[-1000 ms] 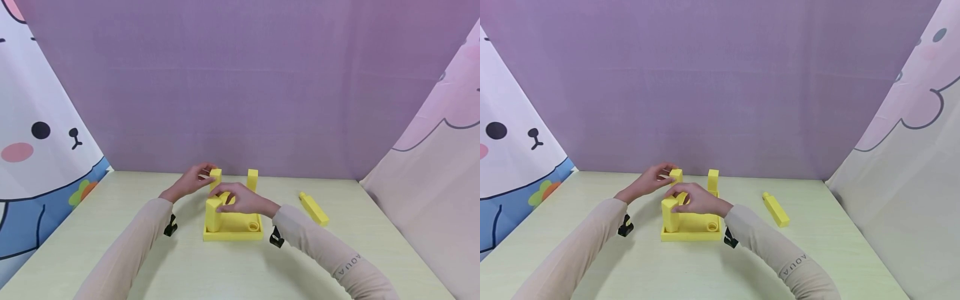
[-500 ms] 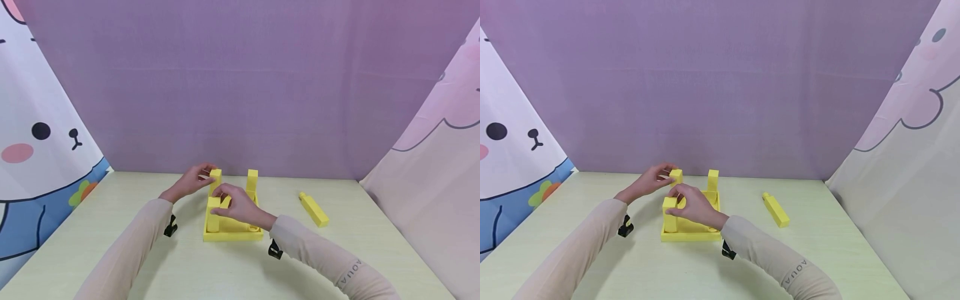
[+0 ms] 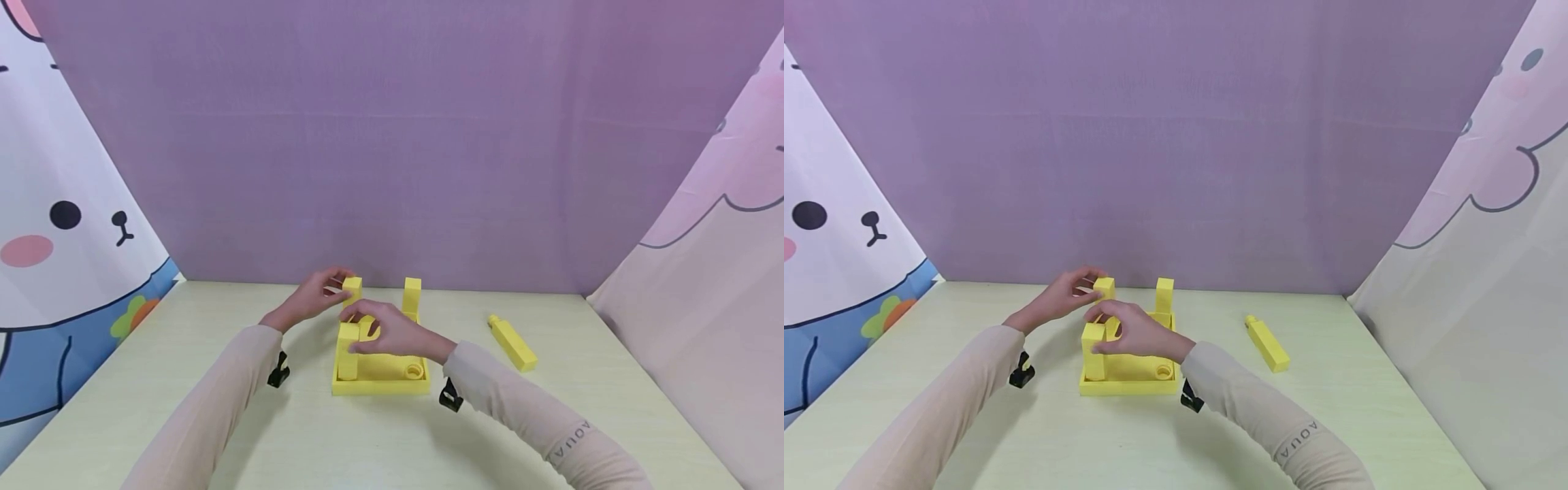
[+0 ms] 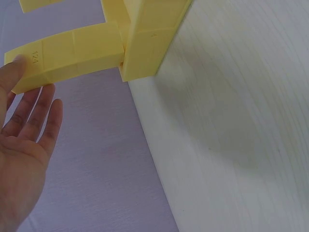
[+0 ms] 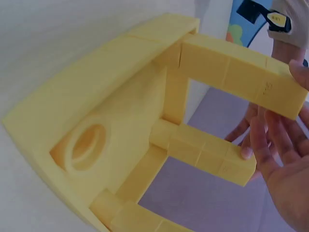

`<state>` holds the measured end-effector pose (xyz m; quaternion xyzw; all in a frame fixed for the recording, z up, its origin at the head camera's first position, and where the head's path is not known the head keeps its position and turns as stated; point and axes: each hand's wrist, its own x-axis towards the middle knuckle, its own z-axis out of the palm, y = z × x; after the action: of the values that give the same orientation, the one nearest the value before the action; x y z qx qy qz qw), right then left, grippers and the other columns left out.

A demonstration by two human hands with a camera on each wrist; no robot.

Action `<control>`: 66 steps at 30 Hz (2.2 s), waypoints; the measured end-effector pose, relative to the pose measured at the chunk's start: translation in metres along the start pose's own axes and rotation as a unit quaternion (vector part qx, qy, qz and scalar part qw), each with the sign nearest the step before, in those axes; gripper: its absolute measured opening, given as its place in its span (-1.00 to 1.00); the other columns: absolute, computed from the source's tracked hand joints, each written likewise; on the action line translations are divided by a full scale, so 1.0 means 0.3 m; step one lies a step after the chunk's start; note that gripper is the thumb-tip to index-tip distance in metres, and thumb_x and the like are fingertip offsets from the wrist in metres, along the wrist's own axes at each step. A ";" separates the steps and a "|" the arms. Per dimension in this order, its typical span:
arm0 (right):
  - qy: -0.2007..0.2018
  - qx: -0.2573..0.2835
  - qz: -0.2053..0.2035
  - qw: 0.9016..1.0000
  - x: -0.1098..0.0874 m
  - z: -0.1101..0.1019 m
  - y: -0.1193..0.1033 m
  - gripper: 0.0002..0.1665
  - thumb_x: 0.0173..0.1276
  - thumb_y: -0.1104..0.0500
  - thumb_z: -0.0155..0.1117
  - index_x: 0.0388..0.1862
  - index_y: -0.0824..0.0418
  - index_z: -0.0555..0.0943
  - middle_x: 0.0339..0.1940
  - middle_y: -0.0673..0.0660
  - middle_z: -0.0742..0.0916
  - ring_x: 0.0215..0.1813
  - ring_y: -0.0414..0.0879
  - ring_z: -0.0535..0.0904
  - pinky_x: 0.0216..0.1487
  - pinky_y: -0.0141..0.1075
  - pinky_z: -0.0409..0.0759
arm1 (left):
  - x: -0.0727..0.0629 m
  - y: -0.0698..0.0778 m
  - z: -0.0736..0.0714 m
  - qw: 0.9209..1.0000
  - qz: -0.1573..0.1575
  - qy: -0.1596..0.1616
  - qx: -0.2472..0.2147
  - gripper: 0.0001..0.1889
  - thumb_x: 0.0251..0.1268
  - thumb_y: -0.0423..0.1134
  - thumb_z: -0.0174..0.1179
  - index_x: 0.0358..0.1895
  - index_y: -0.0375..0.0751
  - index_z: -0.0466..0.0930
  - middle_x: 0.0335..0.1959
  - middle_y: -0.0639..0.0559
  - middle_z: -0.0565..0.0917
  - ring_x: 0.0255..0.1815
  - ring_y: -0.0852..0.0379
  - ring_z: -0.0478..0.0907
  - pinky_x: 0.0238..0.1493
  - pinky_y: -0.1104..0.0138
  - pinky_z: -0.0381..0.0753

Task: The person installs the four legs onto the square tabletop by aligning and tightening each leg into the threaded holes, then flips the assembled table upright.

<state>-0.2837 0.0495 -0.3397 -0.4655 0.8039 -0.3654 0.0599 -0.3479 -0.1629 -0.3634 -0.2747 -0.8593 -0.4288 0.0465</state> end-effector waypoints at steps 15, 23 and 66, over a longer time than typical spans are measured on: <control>-0.087 0.006 -0.043 0.995 0.006 -0.036 0.019 -0.48 0.20 0.23 0.28 0.17 0.08 0.46 0.15 -0.02 0.56 0.16 -0.21 0.43 -0.07 -0.21 0.61 | -0.006 0.006 0.002 1.000 0.000 -0.001 -0.003 -0.62 0.23 -0.23 0.17 0.10 -0.23 0.41 -0.04 -0.13 0.57 -0.03 -0.05 0.54 0.03 0.10 0.55; -0.047 0.020 -0.021 0.998 0.003 -0.020 0.027 -0.49 0.13 0.16 0.36 0.09 0.14 0.50 0.04 -0.05 0.61 0.05 -0.22 0.48 -0.11 -0.10 0.61 | 0.004 -0.007 0.011 1.000 0.000 0.002 0.001 -0.60 0.24 -0.31 0.14 0.13 -0.35 0.38 -0.01 -0.24 0.55 0.00 -0.16 0.51 0.05 0.02 0.52; -0.052 -0.015 -0.035 0.998 0.016 -0.032 0.031 -0.51 0.16 0.20 0.33 0.10 0.14 0.50 0.05 0.00 0.62 0.04 -0.20 0.48 -0.19 -0.34 0.62 | -0.011 0.043 -0.002 1.000 0.014 -0.005 -0.009 -0.62 0.23 -0.35 0.14 0.11 -0.39 0.39 0.00 -0.26 0.55 -0.01 -0.18 0.52 0.04 0.02 0.53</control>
<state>-0.2971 0.0534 -0.3375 -0.5122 0.7883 -0.3310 0.0818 -0.3386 -0.1586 -0.3549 -0.2888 -0.8517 -0.4349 0.0458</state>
